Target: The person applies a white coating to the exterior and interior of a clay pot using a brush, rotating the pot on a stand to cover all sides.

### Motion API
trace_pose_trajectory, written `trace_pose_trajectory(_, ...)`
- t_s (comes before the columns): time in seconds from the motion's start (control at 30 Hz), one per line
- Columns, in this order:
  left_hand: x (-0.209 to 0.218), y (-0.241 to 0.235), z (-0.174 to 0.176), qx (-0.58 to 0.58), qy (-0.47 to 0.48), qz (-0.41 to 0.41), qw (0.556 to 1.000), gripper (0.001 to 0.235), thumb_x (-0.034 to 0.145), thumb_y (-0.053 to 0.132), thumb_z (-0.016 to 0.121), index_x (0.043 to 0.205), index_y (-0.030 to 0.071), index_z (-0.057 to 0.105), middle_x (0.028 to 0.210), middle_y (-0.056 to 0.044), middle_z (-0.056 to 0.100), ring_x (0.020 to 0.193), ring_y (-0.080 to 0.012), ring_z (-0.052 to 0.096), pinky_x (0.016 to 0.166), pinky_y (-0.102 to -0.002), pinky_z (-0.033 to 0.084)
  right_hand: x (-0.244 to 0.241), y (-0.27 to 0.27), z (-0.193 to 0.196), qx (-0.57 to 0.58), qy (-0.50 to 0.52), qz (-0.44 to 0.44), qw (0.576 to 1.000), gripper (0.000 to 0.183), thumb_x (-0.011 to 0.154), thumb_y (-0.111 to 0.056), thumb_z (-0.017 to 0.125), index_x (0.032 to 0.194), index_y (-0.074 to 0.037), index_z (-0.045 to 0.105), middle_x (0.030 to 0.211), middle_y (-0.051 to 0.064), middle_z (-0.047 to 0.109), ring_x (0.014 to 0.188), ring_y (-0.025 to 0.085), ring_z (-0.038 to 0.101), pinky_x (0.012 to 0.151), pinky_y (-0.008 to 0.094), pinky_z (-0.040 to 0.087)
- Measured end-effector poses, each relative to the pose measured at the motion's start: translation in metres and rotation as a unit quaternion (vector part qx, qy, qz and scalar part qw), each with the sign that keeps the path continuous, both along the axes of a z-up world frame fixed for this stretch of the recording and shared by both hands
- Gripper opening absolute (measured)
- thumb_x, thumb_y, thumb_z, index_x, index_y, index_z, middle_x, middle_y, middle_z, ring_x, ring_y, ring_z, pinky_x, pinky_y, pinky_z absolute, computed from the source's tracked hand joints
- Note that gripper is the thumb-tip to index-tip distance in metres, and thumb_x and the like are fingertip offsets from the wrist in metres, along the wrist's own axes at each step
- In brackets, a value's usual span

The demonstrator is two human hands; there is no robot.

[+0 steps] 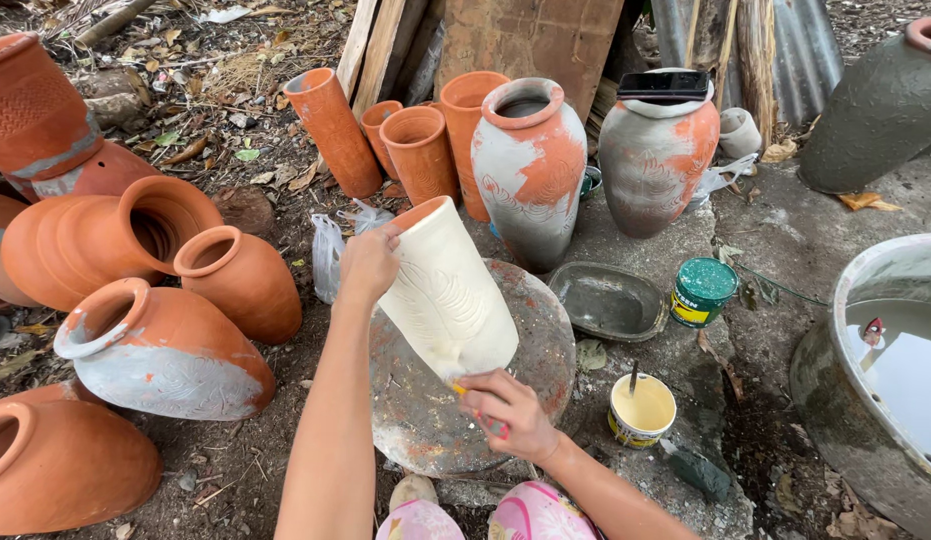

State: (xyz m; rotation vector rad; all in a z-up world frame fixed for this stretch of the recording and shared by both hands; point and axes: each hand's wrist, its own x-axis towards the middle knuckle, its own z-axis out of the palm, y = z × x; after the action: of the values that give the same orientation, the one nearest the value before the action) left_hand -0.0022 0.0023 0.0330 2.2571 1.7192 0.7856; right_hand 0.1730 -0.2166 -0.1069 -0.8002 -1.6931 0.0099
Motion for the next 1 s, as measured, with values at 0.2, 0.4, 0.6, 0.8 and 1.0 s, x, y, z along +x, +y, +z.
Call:
trace_pose_trajectory(0.2,-0.034,-0.005,-0.005,0.027,-0.008,-0.034,0.999,0.026,0.098,0.015,0.056,0.117,0.018,0.074,0.104,-0.021,0.073,0.099,-0.0433,0.068,0.084,-0.051,0.052,0.069,0.052,-0.022,-0.238,0.541,0.018,0.807,0.015,0.084,0.002,0.072,0.098,-0.004,0.07,0.098,0.014,0.076,0.085,0.024,0.075,0.079,0.037,0.063)
trace_pose_trajectory(0.4,-0.016,-0.007,-0.008,0.035,-0.022,0.03,0.999,0.029,0.095,0.014,0.057,0.118,0.018,0.074,0.103,-0.022,0.072,0.097,-0.0437,0.067,0.083,-0.052,0.051,0.03,0.018,-0.024,-0.006,0.063,-0.102,0.993,0.02,0.08,0.006,0.07,0.095,-0.008,0.07,0.104,0.01,0.072,0.095,0.024,0.071,0.081,0.035,0.059)
trace_pose_trajectory(0.6,0.016,0.024,-0.023,0.051,0.039,0.065,0.996,0.027,0.096,0.014,0.058,0.117,0.014,0.075,0.102,-0.021,0.075,0.099,-0.0412,0.07,0.089,-0.051,0.052,0.012,-0.015,-0.053,-0.068,-0.02,0.054,0.996,0.025,0.076,0.002,0.073,0.098,-0.011,0.073,0.114,0.009,0.074,0.1,0.024,0.073,0.084,0.033,0.061)
trace_pose_trajectory(0.8,-0.001,0.008,-0.006,-0.002,-0.019,0.094,0.995,0.035,0.095,0.016,0.057,0.125,0.025,0.073,0.105,-0.019,0.073,0.096,-0.041,0.069,0.085,-0.05,0.053,0.087,0.037,-0.08,-0.181,0.55,-0.023,0.815,0.019,0.083,-0.005,0.076,0.101,-0.005,0.068,0.096,0.003,0.077,0.085,0.015,0.074,0.081,0.028,0.061)
trace_pose_trajectory(1.0,0.011,0.003,0.008,-0.022,0.024,0.172,0.985,0.031,0.092,0.023,0.061,0.12,0.024,0.074,0.106,-0.015,0.074,0.098,-0.0386,0.07,0.081,-0.049,0.054,0.034,-0.009,-0.067,-0.035,0.034,-0.125,0.991,0.028,0.072,0.005,0.071,0.097,-0.01,0.073,0.107,0.013,0.07,0.097,0.026,0.07,0.082,0.033,0.059)
